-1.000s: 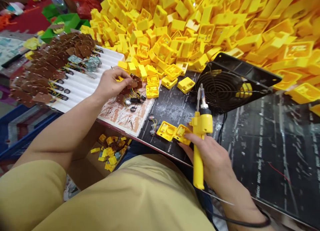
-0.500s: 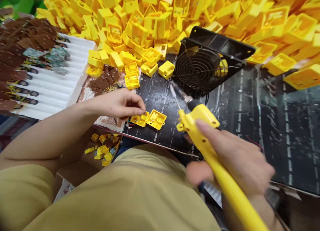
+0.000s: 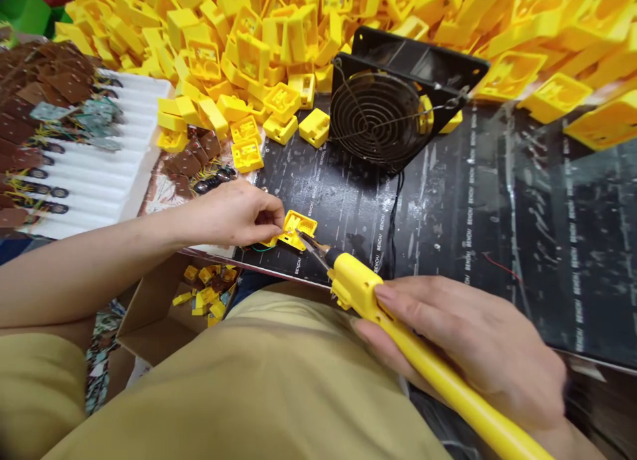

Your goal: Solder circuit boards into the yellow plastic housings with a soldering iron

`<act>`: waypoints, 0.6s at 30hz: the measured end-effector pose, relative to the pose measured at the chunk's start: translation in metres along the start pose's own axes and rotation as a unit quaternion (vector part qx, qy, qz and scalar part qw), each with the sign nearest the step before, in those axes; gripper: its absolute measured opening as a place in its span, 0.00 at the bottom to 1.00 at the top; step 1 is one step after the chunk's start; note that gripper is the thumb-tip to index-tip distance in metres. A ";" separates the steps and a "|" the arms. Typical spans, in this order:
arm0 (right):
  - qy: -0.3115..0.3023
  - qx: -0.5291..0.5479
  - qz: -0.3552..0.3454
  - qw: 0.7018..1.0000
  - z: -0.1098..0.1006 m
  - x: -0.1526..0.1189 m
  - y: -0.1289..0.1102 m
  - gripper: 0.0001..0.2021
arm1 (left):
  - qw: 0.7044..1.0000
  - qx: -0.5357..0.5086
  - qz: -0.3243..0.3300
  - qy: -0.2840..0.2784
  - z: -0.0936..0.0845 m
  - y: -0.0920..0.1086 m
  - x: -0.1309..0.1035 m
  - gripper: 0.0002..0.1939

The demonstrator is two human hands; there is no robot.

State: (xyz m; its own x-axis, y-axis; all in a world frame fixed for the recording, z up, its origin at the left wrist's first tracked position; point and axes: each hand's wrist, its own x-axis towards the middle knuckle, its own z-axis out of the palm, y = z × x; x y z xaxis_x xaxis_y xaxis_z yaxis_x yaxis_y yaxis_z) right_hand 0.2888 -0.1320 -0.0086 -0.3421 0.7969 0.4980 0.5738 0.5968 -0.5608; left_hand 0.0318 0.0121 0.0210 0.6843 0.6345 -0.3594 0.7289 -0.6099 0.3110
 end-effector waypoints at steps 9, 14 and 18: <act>-0.053 -0.058 -0.068 0.995 -0.001 0.017 -0.004 0.04 | 0.997 0.067 -0.004 -0.039 -0.007 0.009 0.008 0.08; -0.054 -0.061 -0.103 0.991 0.000 0.030 -0.008 0.07 | 0.994 0.101 -0.005 -0.047 -0.007 0.012 0.014 0.08; -0.040 -0.070 -0.118 0.990 -0.009 0.018 0.007 0.11 | 0.993 0.098 -0.007 -0.062 -0.008 0.013 0.018 0.08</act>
State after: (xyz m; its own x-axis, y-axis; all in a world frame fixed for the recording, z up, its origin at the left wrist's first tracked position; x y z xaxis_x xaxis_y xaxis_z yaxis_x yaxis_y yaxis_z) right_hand 0.2931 -0.1147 0.0024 -0.5329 0.6452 0.5474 0.5666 0.7526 -0.3355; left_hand 0.0536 0.0196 0.0251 0.6566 0.5883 -0.4720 0.7124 -0.6893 0.1319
